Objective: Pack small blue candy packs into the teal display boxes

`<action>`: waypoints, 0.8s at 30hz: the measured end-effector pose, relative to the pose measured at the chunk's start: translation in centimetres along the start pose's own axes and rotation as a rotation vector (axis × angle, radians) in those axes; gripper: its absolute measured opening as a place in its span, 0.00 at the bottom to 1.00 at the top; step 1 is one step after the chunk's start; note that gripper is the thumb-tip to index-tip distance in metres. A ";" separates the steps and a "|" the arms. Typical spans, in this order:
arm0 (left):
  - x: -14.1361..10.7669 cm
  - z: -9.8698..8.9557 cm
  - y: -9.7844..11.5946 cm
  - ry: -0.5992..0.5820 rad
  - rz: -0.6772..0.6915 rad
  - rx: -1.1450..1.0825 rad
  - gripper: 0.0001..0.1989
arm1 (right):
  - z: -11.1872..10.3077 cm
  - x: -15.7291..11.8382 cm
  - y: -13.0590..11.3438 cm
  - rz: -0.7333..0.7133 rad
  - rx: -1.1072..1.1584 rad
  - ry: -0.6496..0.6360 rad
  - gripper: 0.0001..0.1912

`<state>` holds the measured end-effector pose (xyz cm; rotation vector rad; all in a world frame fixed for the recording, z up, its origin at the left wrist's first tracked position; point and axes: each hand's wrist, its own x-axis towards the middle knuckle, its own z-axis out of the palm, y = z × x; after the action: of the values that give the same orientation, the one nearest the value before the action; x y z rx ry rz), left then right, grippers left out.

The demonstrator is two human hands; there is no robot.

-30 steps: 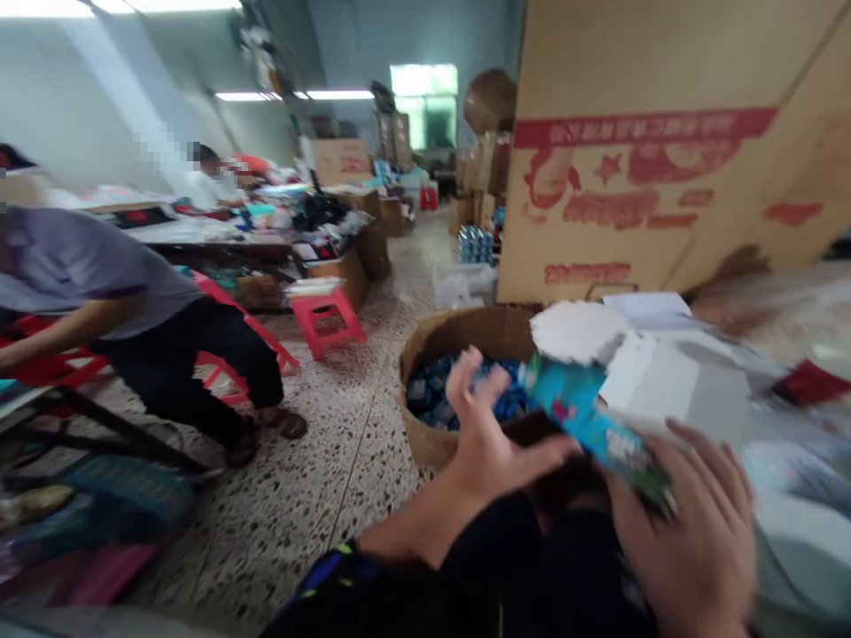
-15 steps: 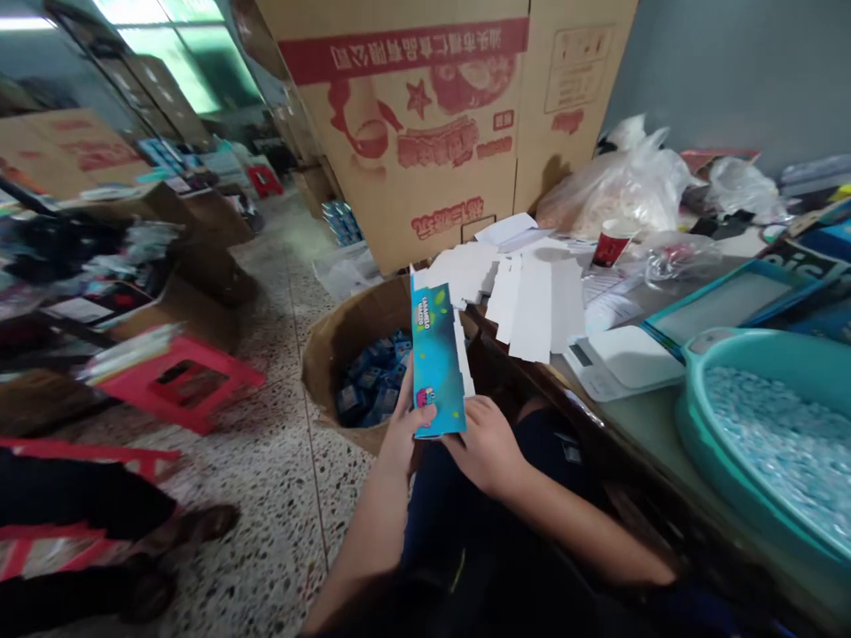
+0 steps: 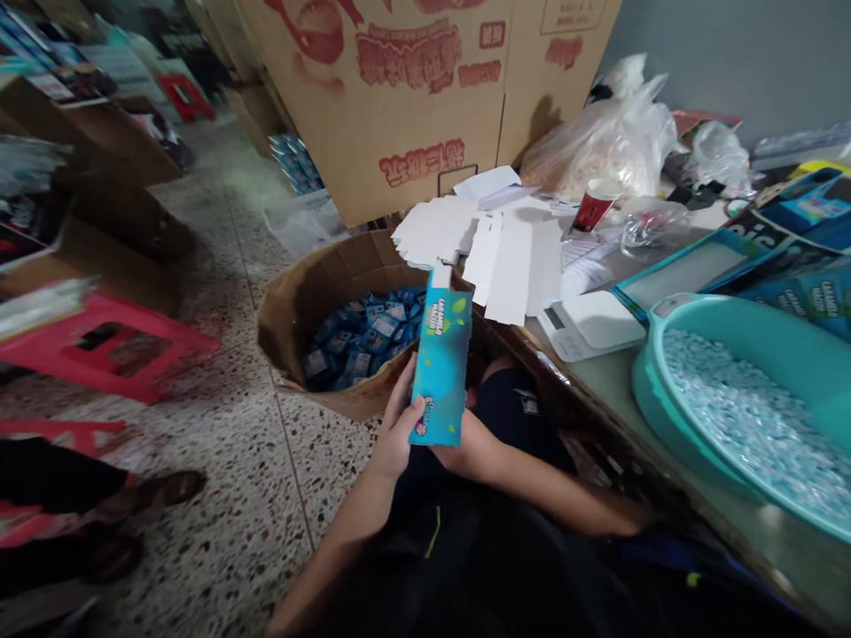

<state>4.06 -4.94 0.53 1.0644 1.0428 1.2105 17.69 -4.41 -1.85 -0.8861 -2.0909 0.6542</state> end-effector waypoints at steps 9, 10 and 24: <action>0.7 3.8 -2.8 0.127 0.310 -0.131 0.42 | -5.4 -0.8 -0.5 0.056 0.369 -0.053 0.25; 1.0 4.0 -3.4 0.168 0.328 -0.113 0.43 | -5.3 -1.0 -0.4 0.114 0.424 -0.025 0.24; -0.1 -5.7 -1.8 -0.469 0.480 1.605 0.44 | -6.8 -2.0 5.2 0.339 0.002 -0.654 0.04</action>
<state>-1.19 -4.80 -2.35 2.7626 1.3454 0.1436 26.05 -1.62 -2.35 -1.1474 -2.5191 1.2599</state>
